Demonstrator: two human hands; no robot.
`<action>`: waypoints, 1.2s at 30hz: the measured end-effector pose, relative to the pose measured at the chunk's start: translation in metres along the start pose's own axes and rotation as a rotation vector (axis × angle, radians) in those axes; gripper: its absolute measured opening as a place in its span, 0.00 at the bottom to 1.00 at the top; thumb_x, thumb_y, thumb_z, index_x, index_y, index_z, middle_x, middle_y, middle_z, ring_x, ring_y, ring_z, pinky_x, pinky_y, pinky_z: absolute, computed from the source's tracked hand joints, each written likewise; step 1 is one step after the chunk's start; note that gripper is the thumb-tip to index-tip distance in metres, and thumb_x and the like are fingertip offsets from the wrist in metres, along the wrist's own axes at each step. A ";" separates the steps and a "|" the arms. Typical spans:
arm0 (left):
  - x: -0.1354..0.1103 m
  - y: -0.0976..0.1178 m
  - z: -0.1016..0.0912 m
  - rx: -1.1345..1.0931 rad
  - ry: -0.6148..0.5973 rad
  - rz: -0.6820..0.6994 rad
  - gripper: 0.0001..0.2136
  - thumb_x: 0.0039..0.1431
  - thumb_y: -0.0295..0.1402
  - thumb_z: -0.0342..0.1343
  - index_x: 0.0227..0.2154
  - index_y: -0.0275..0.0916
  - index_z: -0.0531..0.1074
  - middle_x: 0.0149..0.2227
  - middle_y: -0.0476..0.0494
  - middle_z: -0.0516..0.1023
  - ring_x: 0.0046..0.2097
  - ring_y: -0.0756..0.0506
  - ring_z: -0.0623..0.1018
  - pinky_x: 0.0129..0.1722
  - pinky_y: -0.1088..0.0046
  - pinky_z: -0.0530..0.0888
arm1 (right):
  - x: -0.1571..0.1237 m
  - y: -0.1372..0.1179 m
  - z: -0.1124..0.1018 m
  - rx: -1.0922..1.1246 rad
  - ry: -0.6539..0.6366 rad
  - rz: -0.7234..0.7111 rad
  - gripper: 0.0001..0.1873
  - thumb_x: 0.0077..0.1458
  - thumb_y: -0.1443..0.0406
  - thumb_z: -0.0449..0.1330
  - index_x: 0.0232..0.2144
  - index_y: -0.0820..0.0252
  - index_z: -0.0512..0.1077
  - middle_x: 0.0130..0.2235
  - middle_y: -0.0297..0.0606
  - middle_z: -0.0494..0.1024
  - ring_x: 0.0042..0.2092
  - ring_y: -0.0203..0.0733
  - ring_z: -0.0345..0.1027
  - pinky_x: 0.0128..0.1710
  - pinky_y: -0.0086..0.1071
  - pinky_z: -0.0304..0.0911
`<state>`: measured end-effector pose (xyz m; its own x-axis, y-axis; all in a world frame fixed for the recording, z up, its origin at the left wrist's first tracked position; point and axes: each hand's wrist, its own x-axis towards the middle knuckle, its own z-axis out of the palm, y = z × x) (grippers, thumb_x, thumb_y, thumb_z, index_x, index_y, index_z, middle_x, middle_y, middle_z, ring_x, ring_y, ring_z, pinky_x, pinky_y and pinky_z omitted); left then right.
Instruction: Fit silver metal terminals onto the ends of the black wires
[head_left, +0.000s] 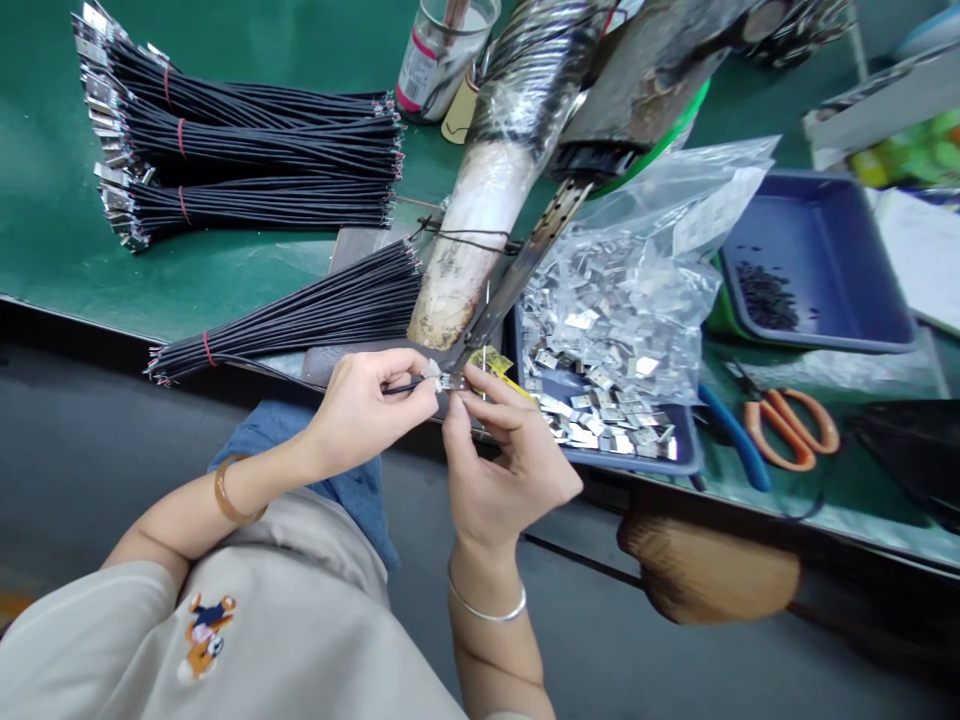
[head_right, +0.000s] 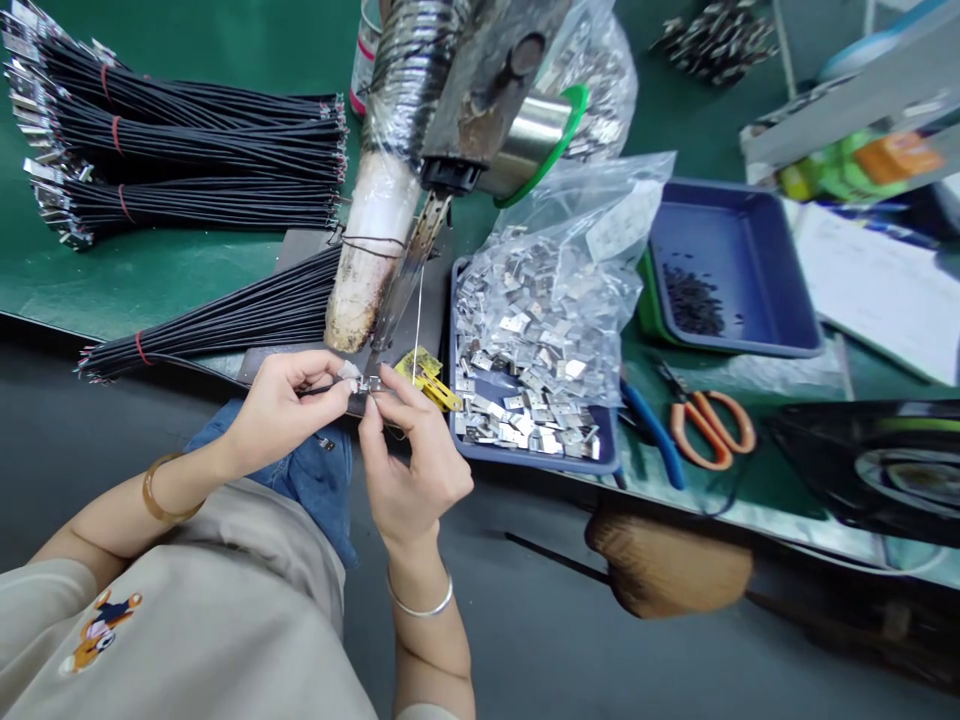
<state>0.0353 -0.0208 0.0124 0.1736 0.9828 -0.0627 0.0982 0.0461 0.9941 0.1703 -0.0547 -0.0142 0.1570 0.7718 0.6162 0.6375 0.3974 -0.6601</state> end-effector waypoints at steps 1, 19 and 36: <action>0.000 0.000 0.000 -0.001 0.003 0.012 0.09 0.54 0.34 0.54 0.26 0.34 0.72 0.19 0.56 0.56 0.23 0.56 0.54 0.22 0.79 0.54 | 0.002 -0.001 0.000 0.000 0.004 -0.011 0.06 0.55 0.70 0.66 0.35 0.56 0.76 0.43 0.38 0.85 0.43 0.43 0.81 0.41 0.33 0.78; -0.004 0.009 -0.001 0.117 0.032 0.099 0.10 0.54 0.33 0.53 0.29 0.31 0.76 0.20 0.54 0.63 0.23 0.56 0.57 0.20 0.82 0.55 | 0.011 -0.008 -0.001 -0.074 0.036 -0.149 0.08 0.53 0.74 0.68 0.33 0.58 0.75 0.39 0.38 0.85 0.41 0.41 0.81 0.40 0.32 0.77; -0.005 0.008 -0.011 0.058 -0.120 -0.035 0.11 0.56 0.35 0.53 0.26 0.32 0.75 0.19 0.56 0.53 0.24 0.55 0.54 0.24 0.77 0.52 | 0.008 0.000 -0.010 -0.230 -0.011 -0.370 0.09 0.56 0.74 0.65 0.36 0.59 0.72 0.39 0.40 0.85 0.38 0.38 0.82 0.38 0.24 0.75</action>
<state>0.0240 -0.0237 0.0213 0.2847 0.9522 -0.1105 0.1619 0.0658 0.9846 0.1792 -0.0538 -0.0046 -0.1208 0.6043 0.7875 0.8008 0.5282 -0.2825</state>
